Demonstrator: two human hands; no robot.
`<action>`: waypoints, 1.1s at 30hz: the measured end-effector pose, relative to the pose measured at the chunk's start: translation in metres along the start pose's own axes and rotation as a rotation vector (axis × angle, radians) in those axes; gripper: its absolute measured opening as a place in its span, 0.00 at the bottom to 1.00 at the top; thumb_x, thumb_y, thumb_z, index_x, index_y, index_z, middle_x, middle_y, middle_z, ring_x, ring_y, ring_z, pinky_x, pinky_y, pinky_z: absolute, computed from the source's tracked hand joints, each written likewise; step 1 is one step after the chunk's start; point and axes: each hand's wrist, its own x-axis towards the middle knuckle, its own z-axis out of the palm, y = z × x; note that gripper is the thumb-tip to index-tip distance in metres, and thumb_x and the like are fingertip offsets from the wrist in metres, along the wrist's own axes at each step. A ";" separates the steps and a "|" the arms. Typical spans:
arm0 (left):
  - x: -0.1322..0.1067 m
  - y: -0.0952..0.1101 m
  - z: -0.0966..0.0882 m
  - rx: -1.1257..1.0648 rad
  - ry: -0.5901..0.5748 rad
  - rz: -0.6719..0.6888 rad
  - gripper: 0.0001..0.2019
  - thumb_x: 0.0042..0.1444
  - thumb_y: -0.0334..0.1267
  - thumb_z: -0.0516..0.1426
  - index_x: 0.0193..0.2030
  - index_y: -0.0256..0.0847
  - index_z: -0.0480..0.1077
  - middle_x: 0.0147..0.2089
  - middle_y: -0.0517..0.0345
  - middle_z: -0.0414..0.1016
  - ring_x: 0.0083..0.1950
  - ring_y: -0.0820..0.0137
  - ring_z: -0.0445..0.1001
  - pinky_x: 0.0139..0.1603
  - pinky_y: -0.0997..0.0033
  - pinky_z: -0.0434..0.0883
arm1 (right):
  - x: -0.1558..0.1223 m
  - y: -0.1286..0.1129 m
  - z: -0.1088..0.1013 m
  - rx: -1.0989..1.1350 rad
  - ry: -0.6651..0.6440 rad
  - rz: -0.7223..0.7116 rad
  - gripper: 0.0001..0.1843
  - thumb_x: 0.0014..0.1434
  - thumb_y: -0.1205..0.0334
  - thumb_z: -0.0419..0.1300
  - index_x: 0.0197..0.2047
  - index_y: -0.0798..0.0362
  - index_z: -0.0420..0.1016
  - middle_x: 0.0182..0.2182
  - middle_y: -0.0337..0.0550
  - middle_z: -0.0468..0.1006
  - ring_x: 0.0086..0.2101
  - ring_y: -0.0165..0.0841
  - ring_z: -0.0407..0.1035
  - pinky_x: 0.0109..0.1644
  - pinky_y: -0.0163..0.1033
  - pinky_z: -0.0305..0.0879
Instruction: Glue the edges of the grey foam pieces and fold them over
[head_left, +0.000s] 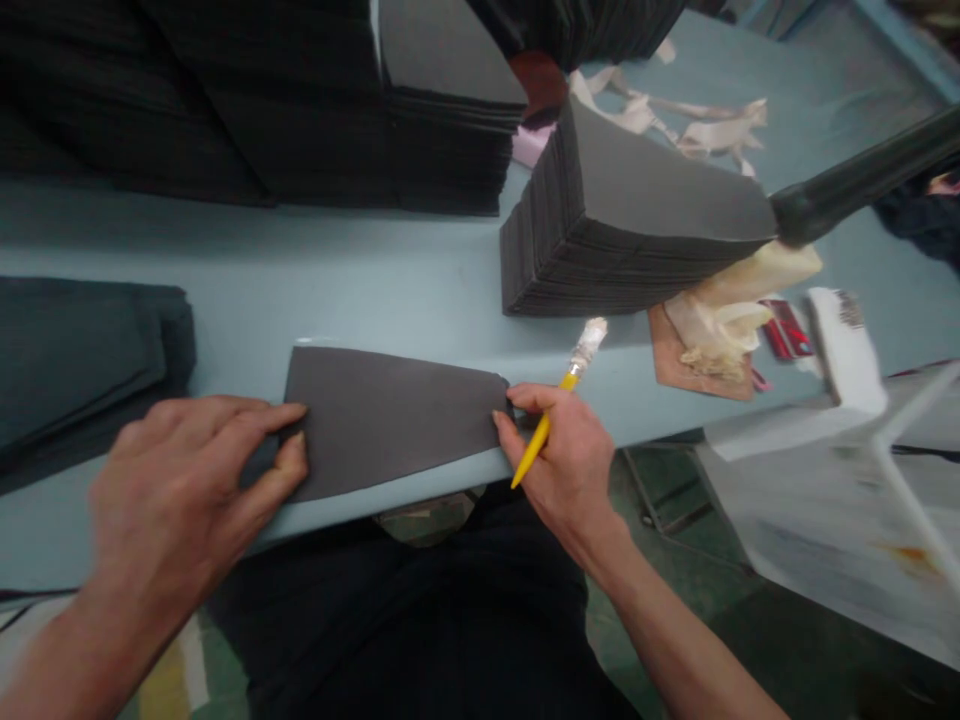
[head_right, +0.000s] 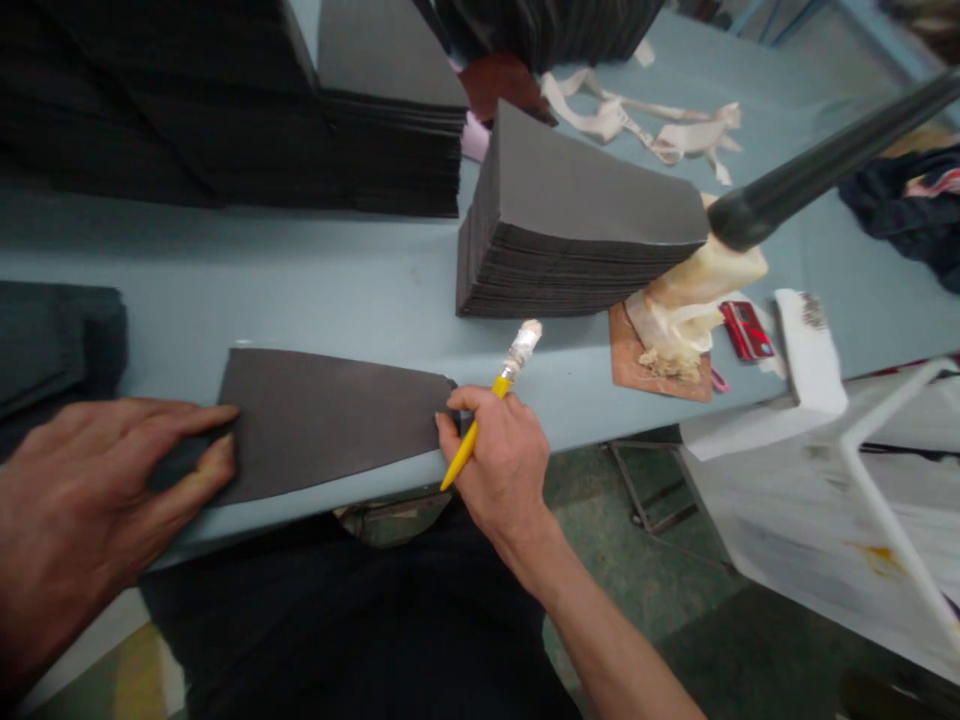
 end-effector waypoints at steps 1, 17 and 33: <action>0.002 0.005 -0.002 0.084 -0.003 0.056 0.10 0.72 0.43 0.58 0.54 0.49 0.77 0.48 0.49 0.83 0.49 0.49 0.76 0.48 0.48 0.68 | 0.000 0.000 0.000 0.034 -0.002 0.040 0.06 0.68 0.59 0.67 0.47 0.48 0.77 0.42 0.45 0.88 0.37 0.40 0.80 0.44 0.46 0.73; -0.002 0.011 0.002 0.215 0.061 0.014 0.08 0.72 0.40 0.58 0.55 0.46 0.72 0.46 0.52 0.84 0.49 0.52 0.78 0.47 0.51 0.69 | 0.000 -0.006 0.002 -0.024 0.044 -0.127 0.03 0.71 0.62 0.65 0.46 0.46 0.75 0.37 0.40 0.87 0.35 0.38 0.84 0.40 0.40 0.76; -0.006 0.010 0.002 0.218 0.045 -0.115 0.11 0.72 0.46 0.58 0.55 0.47 0.70 0.45 0.53 0.83 0.49 0.53 0.79 0.48 0.53 0.69 | 0.002 -0.004 0.001 -0.122 0.054 -0.165 0.03 0.71 0.60 0.66 0.43 0.48 0.78 0.33 0.40 0.86 0.29 0.36 0.78 0.36 0.40 0.67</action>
